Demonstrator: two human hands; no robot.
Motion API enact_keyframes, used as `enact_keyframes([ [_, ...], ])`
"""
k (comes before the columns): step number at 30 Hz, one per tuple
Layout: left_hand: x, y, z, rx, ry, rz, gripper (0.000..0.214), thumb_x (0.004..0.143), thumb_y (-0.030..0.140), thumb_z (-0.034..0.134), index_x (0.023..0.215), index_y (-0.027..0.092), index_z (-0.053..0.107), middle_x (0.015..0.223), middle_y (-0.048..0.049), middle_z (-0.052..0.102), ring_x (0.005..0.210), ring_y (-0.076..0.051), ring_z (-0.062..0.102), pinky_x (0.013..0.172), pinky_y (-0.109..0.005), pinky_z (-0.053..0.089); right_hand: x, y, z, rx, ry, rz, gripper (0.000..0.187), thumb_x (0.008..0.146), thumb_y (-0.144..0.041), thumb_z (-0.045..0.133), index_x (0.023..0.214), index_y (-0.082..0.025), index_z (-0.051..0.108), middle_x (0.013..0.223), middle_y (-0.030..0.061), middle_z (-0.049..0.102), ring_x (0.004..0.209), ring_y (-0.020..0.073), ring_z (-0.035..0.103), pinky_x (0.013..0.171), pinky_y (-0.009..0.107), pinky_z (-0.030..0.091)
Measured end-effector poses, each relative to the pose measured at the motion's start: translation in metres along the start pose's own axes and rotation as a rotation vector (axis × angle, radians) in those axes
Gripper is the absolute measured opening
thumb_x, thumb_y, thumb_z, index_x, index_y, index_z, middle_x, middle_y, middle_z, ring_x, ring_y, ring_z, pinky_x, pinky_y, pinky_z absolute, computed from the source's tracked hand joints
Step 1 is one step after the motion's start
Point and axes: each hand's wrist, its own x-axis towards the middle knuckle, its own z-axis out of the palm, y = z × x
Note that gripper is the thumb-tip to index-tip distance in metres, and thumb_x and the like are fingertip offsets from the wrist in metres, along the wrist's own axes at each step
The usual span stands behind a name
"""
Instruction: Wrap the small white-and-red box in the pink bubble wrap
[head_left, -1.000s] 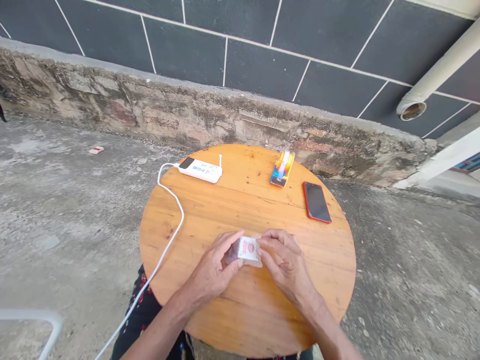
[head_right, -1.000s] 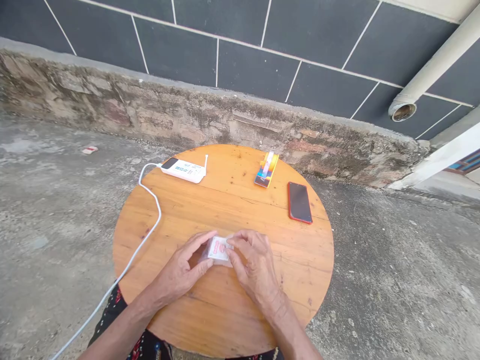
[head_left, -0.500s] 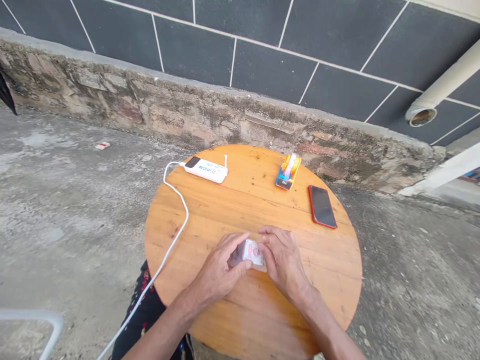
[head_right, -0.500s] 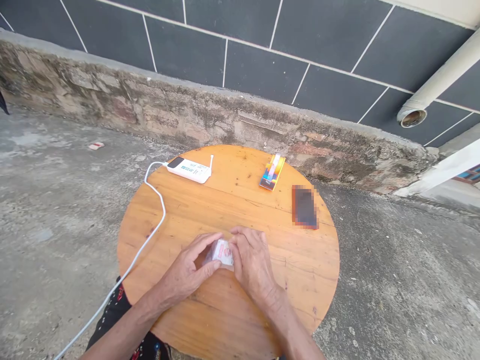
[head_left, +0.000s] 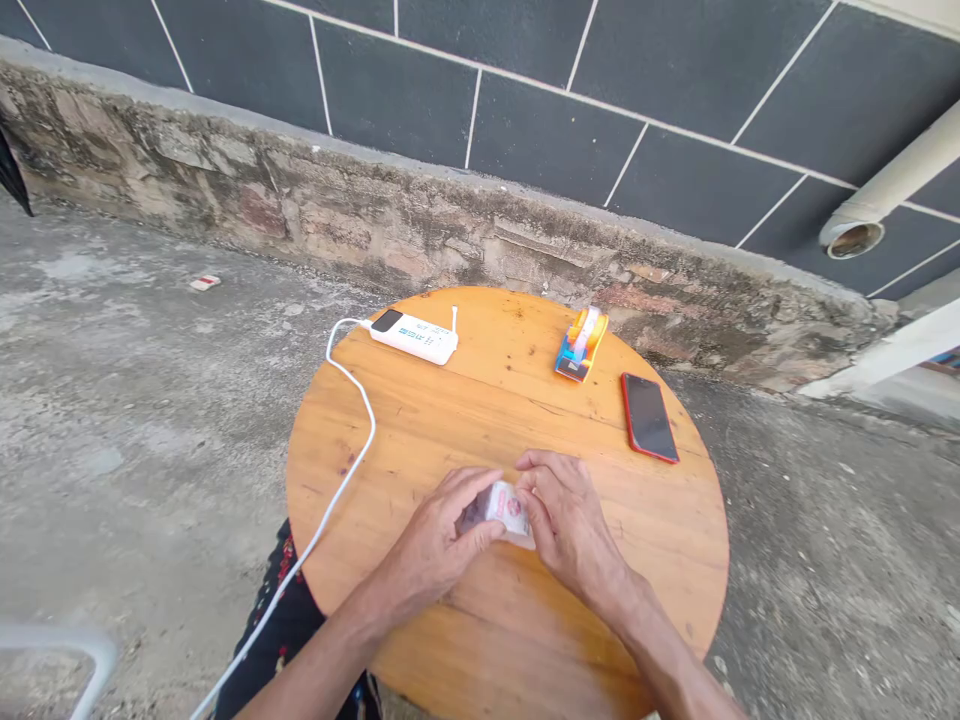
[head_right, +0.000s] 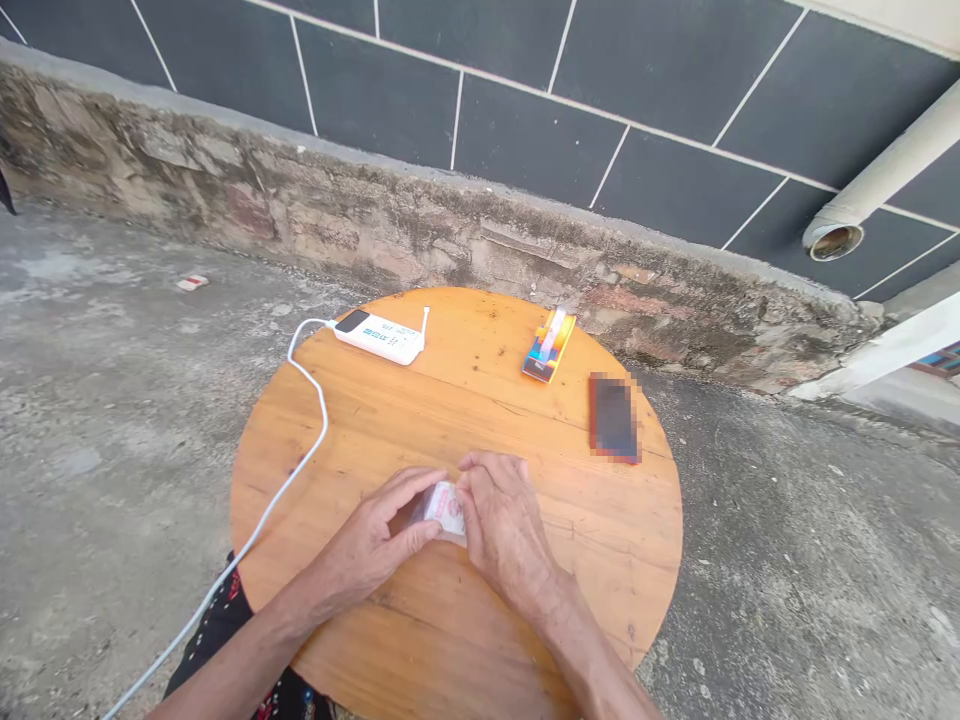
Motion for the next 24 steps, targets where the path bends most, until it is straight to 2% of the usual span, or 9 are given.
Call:
enact_keyframes([
  [7,0.001,0.002,-0.001,-0.010,-0.006,-0.012,0.044,0.083,0.017,0.060,0.126,0.023,0.053,0.125,-0.0065,0.058,0.115,-0.021,0.053,0.099,-0.034,0.043,-0.006,-0.003,0.010,-0.051,0.046,-0.001,0.017,0.091,-0.012,0.042,0.084,-0.018,0.056,0.099,0.0094,0.061,0.086,0.0210,0.054,0.077,0.038,0.040],
  [11,0.001,0.003,-0.001,-0.011,-0.016,-0.016,0.043,0.083,0.018,0.059,0.126,0.023,0.054,0.125,-0.0067,0.058,0.116,-0.022,0.052,0.100,-0.035,0.042,-0.009,-0.009,0.013,-0.094,0.044,0.004,0.019,0.089,-0.007,0.043,0.085,-0.018,0.058,0.098,0.0085,0.063,0.086,0.0215,0.054,0.077,0.039,0.039],
  [16,0.002,0.003,-0.001,-0.022,-0.019,-0.021,0.041,0.085,0.022,0.058,0.126,0.023,0.054,0.125,-0.0078,0.058,0.117,-0.023,0.052,0.101,-0.037,0.042,-0.025,-0.016,0.002,-0.080,0.000,-0.010,0.026,0.086,-0.005,0.045,0.101,-0.019,0.061,0.112,0.0100,0.060,0.100,0.0245,0.054,0.086,0.045,0.040],
  [20,0.001,0.002,-0.002,-0.021,-0.030,-0.036,0.043,0.086,0.024,0.058,0.128,0.023,0.052,0.126,-0.0075,0.056,0.117,-0.022,0.051,0.102,-0.036,0.041,-0.041,-0.002,-0.012,0.032,0.132,0.165,0.023,0.090,-0.019,0.049,0.110,-0.025,0.059,0.130,0.0095,0.052,0.117,0.0275,0.049,0.095,0.049,0.040],
  [22,0.000,0.002,-0.002,-0.011,-0.032,-0.052,0.042,0.086,0.025,0.058,0.128,0.024,0.052,0.128,-0.0070,0.055,0.118,-0.021,0.051,0.103,-0.036,0.040,-0.046,0.010,-0.015,0.152,0.087,0.267,0.039,0.090,-0.030,0.054,0.128,-0.027,0.049,0.141,0.0099,0.043,0.128,0.0285,0.042,0.101,0.050,0.038],
  [24,-0.001,0.003,-0.002,-0.003,-0.030,-0.067,0.042,0.087,0.026,0.057,0.128,0.024,0.052,0.129,-0.0065,0.054,0.119,-0.021,0.050,0.103,-0.035,0.040,-0.048,0.020,-0.012,0.256,-0.056,0.318,0.067,0.085,-0.041,0.061,0.143,-0.027,0.030,0.150,0.0105,0.032,0.136,0.0293,0.034,0.105,0.051,0.037],
])
